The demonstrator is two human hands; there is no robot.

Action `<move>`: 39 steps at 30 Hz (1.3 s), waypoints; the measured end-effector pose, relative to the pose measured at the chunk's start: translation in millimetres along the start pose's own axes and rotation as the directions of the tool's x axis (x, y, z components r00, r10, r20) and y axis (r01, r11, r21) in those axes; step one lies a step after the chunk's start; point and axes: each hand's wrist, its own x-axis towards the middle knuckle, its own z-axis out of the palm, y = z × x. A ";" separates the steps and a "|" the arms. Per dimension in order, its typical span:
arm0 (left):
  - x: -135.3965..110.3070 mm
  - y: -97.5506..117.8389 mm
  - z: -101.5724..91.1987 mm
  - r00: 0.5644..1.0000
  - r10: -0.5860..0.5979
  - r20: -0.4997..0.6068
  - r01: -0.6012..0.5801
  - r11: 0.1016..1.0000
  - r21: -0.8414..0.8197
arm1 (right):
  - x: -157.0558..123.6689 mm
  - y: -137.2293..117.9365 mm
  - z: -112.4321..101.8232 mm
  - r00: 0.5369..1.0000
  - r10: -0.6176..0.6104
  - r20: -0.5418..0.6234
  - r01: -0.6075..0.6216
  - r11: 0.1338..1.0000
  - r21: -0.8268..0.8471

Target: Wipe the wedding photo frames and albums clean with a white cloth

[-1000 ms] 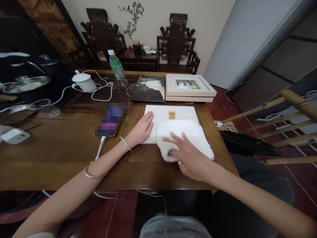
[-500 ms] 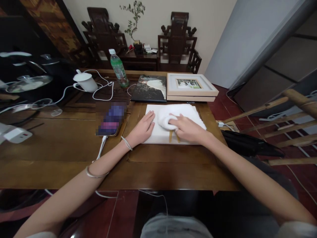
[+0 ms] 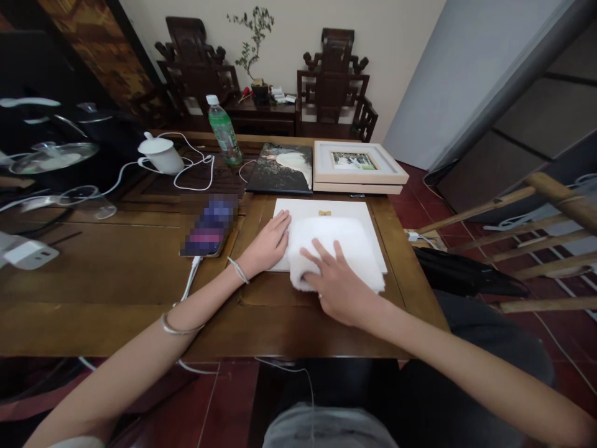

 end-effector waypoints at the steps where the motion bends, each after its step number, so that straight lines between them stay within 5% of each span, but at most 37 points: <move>1: 0.0 0.5 -0.3 1.000 -0.004 0.001 0.004 1.000 -0.002 | -8.1 -5.3 -3.5 0.999 -0.025 0.020 0.025 0.999 0.027; 7: 0.2 0.9 0.6 1.000 0.004 -0.010 -0.003 1.000 0.023 | -20.2 -2.1 -26.3 0.998 -0.027 0.062 0.017 0.987 0.160; 16: 0.3 1.6 0.5 1.000 -0.003 -0.004 0.003 1.000 0.019 | 64.7 65.3 -20.2 0.987 0.141 -0.072 -0.142 0.990 -0.003; 20: 0.3 0.0 1.0 1.000 -0.010 -0.009 0.010 1.000 -0.001 | 84.0 66.1 -10.4 0.971 0.210 -0.114 -0.215 0.976 -0.035; 26: 0.4 -2.7 2.1 1.000 0.009 -0.008 -0.009 1.000 -0.006 | 46.4 21.7 9.2 0.988 0.143 -0.064 -0.148 0.985 -0.084; 32: 0.0 -1.7 1.9 1.000 0.003 -0.017 -0.003 1.000 -0.008 | -17.8 -17.6 -16.7 0.997 -0.014 0.077 0.007 0.996 0.090; 35: -0.4 -2.0 2.3 1.000 0.008 -0.023 -0.008 1.000 -0.012 | -30.3 -17.6 -30.8 0.993 -0.032 0.111 0.010 0.982 0.191; 39: -0.4 -2.1 2.9 1.000 -0.003 -0.014 0.003 1.000 -0.003 | -13.9 11.1 -30.8 0.997 0.059 0.050 -0.067 0.982 0.174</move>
